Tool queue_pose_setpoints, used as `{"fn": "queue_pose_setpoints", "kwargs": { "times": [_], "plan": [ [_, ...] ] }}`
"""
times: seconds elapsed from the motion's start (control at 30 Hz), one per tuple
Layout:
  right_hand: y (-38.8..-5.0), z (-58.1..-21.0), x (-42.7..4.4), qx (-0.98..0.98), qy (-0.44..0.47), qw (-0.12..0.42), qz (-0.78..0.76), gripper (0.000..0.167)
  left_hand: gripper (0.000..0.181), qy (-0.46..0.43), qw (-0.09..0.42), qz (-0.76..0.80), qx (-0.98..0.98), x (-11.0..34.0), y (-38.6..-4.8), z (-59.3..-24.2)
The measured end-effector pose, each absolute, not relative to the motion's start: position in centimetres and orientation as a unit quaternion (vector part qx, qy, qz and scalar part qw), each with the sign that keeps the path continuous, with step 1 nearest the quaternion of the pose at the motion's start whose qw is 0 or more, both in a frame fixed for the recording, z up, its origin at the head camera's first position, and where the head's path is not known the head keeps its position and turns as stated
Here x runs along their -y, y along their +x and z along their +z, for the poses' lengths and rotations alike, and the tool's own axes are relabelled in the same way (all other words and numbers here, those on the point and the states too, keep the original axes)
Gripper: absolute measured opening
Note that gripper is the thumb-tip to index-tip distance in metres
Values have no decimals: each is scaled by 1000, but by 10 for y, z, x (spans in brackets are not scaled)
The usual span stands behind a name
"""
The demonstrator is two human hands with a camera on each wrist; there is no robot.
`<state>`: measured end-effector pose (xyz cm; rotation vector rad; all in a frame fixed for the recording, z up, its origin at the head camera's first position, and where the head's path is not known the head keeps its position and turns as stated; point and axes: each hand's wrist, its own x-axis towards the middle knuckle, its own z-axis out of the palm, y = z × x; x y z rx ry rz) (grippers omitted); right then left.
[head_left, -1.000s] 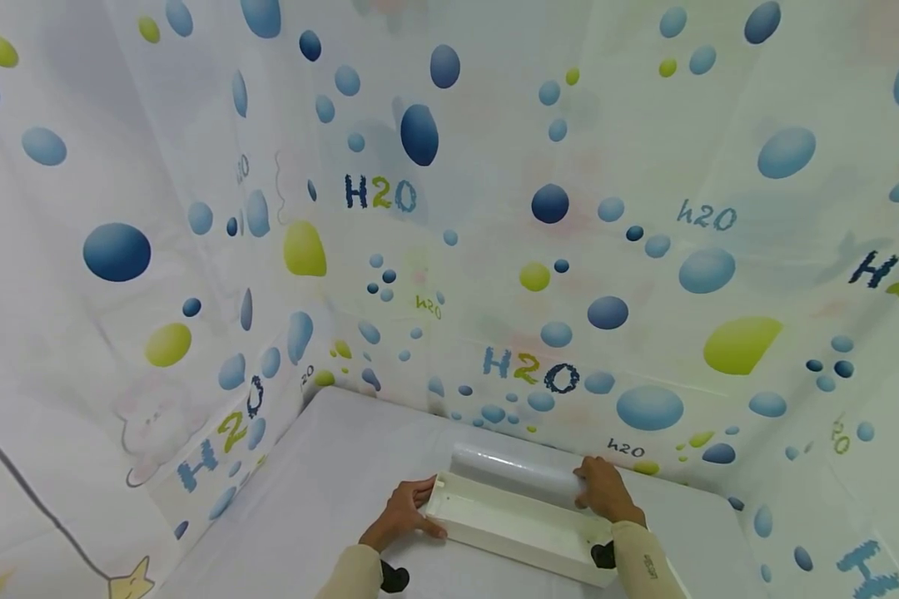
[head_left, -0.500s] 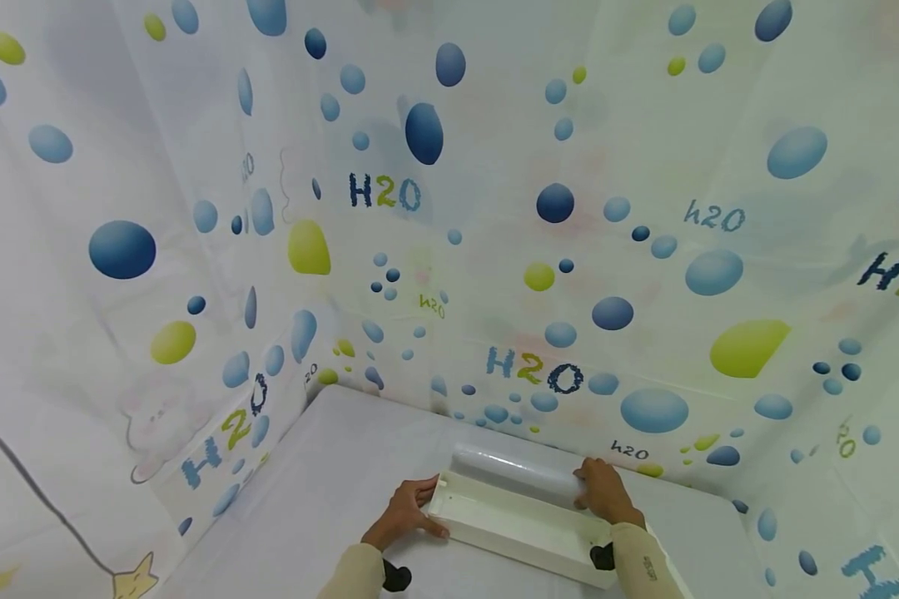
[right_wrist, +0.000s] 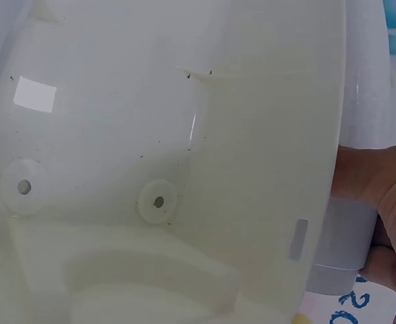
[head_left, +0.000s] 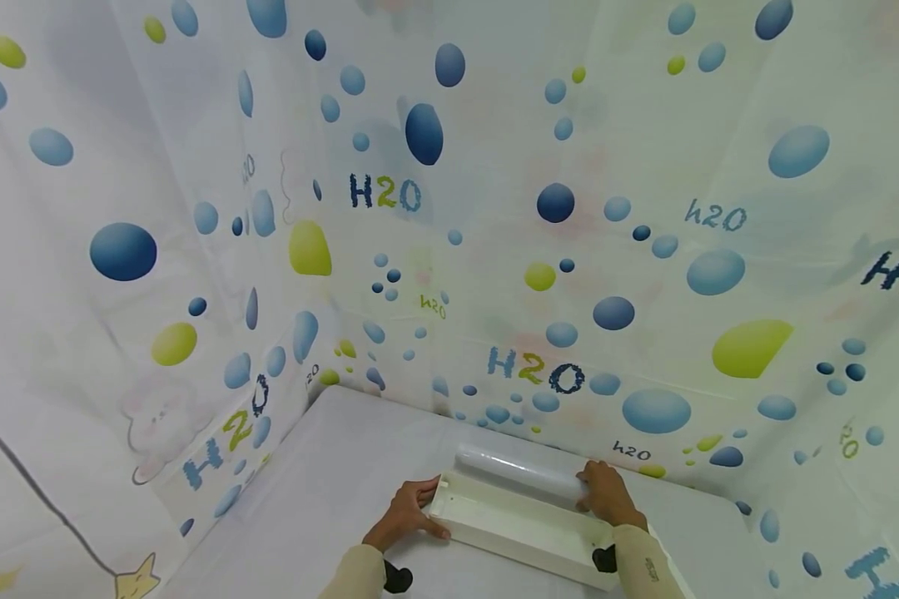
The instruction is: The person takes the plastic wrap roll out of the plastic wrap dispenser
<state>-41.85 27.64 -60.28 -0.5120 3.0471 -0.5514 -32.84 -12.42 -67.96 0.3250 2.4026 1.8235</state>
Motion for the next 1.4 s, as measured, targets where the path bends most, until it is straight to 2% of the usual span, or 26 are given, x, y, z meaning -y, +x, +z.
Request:
{"fn": "queue_pose_setpoints", "kwargs": {
  "times": [0.33,0.63,0.93,1.17,1.4],
  "plan": [
    [-406,-606,-270,-970,-165,-14,-176,54,110,106,58,605,-787,128,-322,-675],
    [-395,-607,-264,-972,-158,-3,-176,52,109,113,61,606,-785,135,-316,-674],
    [-385,-614,-260,-974,-143,19,-177,52,113,126,71,607,-781,144,-314,-689],
    [-377,-622,-256,-971,-146,16,-187,53,110,158,59,597,-785,150,-307,-686],
    [-364,-627,-249,-972,-134,13,-193,51,116,131,85,596,-788,158,-306,-691]
  ]
}}
